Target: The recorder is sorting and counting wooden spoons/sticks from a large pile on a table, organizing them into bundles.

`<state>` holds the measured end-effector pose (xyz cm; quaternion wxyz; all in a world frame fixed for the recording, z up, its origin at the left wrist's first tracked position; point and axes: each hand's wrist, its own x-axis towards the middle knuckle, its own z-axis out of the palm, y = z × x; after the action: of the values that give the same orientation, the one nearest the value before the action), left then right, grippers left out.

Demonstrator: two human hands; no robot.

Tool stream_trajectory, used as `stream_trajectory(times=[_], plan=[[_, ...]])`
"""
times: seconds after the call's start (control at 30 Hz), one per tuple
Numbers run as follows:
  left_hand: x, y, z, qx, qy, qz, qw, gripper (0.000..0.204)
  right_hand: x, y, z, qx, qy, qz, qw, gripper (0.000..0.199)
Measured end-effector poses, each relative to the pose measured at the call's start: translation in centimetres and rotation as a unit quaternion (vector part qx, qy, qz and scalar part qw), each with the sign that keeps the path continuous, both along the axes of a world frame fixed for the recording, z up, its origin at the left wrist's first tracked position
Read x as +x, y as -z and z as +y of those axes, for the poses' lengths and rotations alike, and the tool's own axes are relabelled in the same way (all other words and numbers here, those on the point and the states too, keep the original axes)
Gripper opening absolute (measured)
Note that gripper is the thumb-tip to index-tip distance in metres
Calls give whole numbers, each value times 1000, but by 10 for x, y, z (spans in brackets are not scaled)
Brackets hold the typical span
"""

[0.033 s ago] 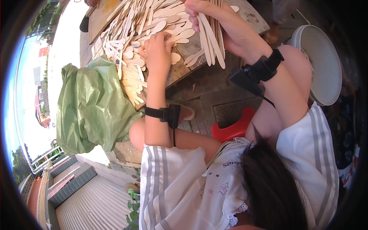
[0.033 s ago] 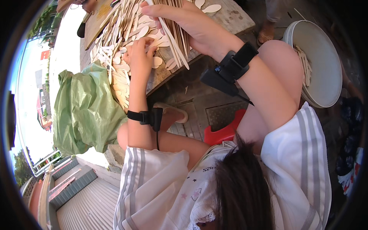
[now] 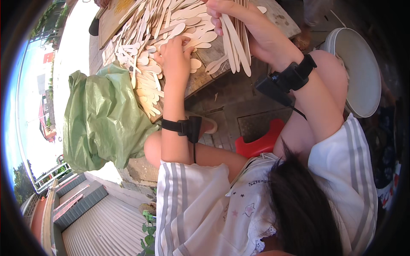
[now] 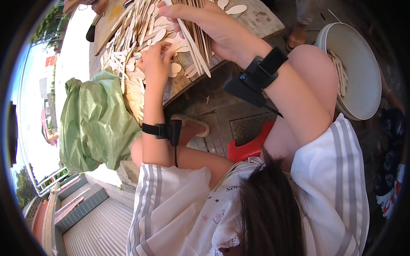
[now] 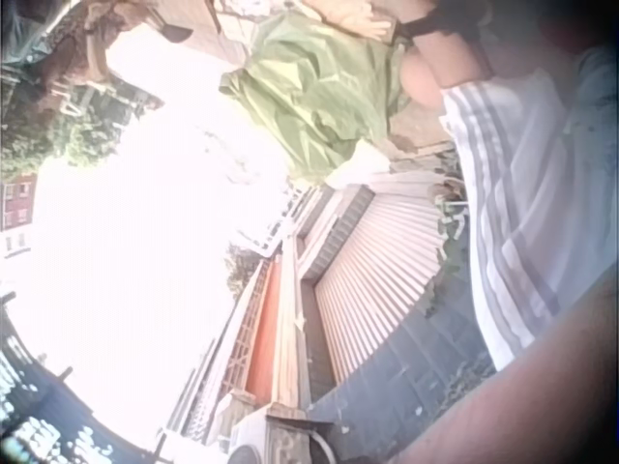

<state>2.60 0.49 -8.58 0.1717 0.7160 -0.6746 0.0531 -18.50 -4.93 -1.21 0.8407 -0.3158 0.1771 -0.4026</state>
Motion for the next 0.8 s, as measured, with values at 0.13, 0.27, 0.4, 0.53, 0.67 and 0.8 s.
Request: stream_trajectory(times=[0.13,0.27,0.4,0.53,0.67,0.8], plan=[[0,-5,0,1,-6,21,1000,18,1,4,-2,19,1,-5,1000,22],[0,-13,-4,23,-54,51,997,18,-3,7,-8,26,11,3,1000,24],[4,-19,-4,46,-128,176,975,16,-3,5,-10,10,75,10,997,24],[11,-31,-4,43,-102,266,958,19,2,-5,-3,-44,96,72,992,27],[-17,-52,2,18,43,545,837,21,14,5,4,-130,112,84,982,27],[-42,-67,16,84,84,618,777,16,19,2,7,-99,67,98,988,25]])
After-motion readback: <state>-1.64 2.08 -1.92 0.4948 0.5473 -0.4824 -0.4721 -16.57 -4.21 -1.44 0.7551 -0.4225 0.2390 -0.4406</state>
